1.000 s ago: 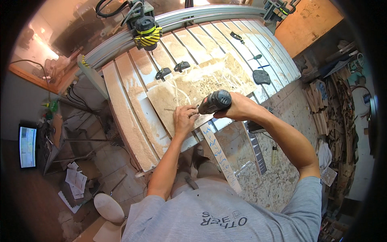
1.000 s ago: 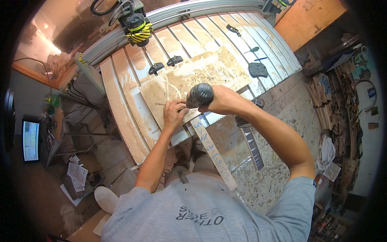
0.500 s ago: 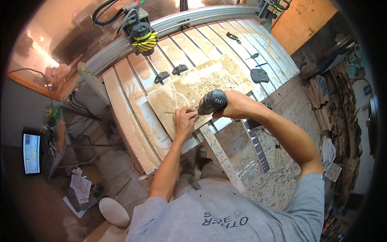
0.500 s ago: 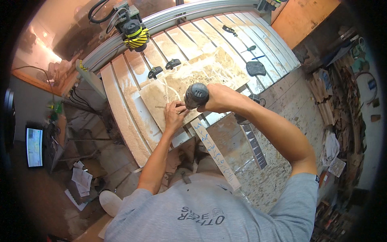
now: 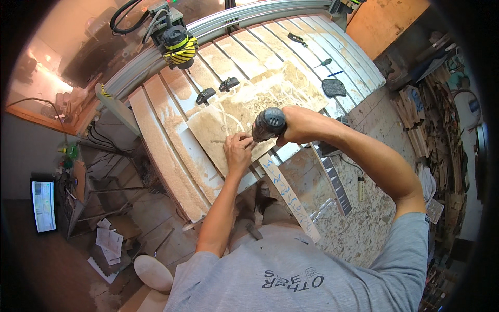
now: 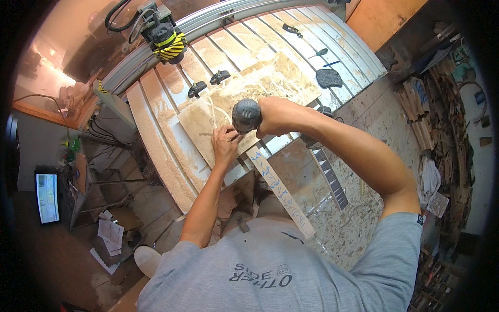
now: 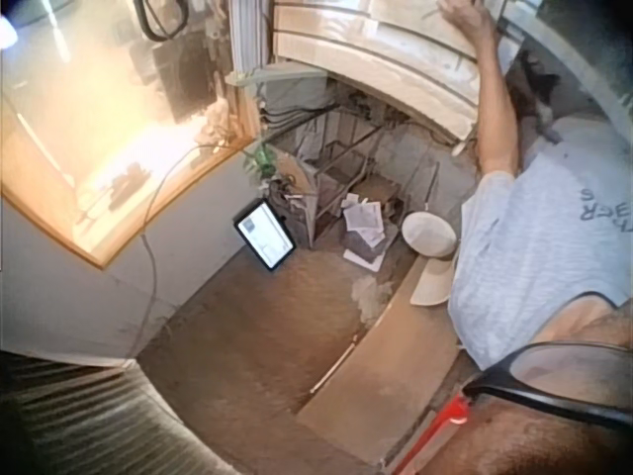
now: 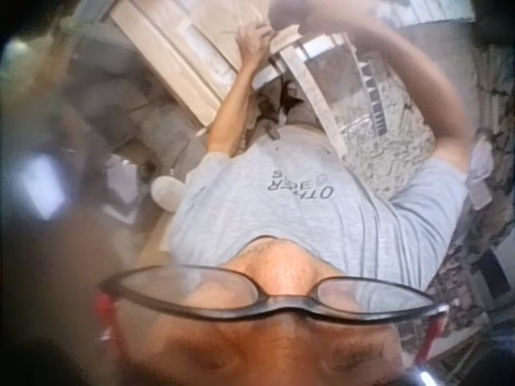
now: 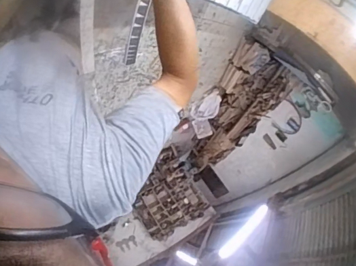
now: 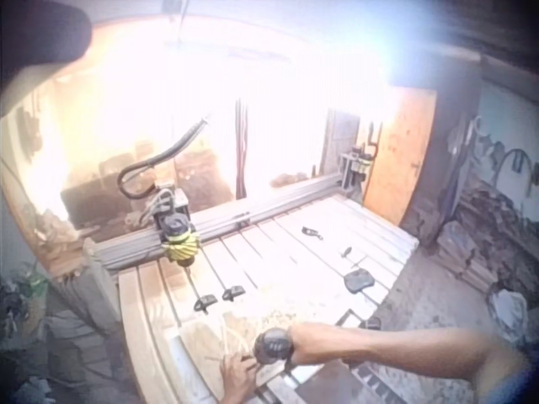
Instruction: The person prepares a guitar neck component on a CNC machine by drilling holes into a wooden template with a power drill and positioning the neck piece.
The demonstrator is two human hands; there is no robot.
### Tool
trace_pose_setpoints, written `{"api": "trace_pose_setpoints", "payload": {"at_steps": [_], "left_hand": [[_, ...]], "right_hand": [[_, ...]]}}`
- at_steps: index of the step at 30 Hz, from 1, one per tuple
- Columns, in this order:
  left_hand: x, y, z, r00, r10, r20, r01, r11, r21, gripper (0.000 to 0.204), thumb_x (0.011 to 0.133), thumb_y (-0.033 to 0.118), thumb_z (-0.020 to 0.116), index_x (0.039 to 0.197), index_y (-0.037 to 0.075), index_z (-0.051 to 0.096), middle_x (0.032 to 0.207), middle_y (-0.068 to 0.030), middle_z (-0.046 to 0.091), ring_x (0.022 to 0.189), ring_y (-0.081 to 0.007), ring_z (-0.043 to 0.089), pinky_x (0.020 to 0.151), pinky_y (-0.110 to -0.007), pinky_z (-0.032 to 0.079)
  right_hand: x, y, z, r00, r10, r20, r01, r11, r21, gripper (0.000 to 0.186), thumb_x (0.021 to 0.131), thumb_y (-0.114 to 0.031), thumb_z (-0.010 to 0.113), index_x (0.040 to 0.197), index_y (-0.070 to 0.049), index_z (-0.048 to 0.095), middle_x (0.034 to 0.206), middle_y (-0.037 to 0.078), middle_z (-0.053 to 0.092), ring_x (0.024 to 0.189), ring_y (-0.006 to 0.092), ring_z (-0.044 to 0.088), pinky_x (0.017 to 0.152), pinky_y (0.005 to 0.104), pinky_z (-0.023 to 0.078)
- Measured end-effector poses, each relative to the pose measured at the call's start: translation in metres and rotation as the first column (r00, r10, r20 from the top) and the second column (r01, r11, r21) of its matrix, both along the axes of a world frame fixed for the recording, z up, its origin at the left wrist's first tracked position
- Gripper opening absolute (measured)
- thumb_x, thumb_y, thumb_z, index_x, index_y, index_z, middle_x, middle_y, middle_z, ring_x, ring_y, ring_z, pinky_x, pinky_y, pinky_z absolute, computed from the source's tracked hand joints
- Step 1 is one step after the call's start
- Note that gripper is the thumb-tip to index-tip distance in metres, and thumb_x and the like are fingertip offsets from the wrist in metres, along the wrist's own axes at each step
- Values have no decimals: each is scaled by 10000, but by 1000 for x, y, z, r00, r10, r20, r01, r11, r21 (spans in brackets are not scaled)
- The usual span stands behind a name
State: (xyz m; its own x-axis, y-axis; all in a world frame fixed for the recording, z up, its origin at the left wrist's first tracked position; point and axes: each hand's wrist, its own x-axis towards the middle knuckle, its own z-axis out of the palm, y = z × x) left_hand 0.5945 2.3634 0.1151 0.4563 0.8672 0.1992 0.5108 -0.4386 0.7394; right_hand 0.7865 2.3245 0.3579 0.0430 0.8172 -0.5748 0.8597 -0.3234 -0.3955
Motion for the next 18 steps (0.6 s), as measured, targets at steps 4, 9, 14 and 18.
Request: {"api": "trace_pose_setpoints", "payload": {"at_steps": [4,9,14,18], "left_hand": [[-1,0,0,1000,-17,5,17,1000,14,124,824,174,840,943,143,829,1118,9,736,1145,-278,586,1007,-434,435],[0,1,-5,1000,-7,23,6,999,41,112,826,155,832,935,133,819,1109,7,736,1148,-279,585,1004,-438,438],[0,2,-10,1000,3,16,-4,997,78,112,811,127,828,920,147,809,1100,15,735,1129,-278,593,999,-438,451],[1,1,-7,1000,4,14,-5,997,72,124,800,119,833,914,163,811,1097,22,733,1113,-279,601,995,-436,459]], "right_hand": [[-4,5,6,1000,-1,3,1,999,-44,310,752,-162,869,984,18,771,787,194,747,706,308,740,692,414,578],[-3,11,0,997,58,47,-59,998,11,344,730,-158,866,1015,13,778,869,238,763,852,359,756,773,428,585],[-7,16,2,996,68,62,-68,998,-3,349,719,-146,858,1025,5,783,898,251,765,889,374,757,802,432,587],[-3,19,-4,996,65,54,-65,998,-4,334,709,-136,842,1002,11,777,891,253,763,881,375,756,795,433,587]]}}
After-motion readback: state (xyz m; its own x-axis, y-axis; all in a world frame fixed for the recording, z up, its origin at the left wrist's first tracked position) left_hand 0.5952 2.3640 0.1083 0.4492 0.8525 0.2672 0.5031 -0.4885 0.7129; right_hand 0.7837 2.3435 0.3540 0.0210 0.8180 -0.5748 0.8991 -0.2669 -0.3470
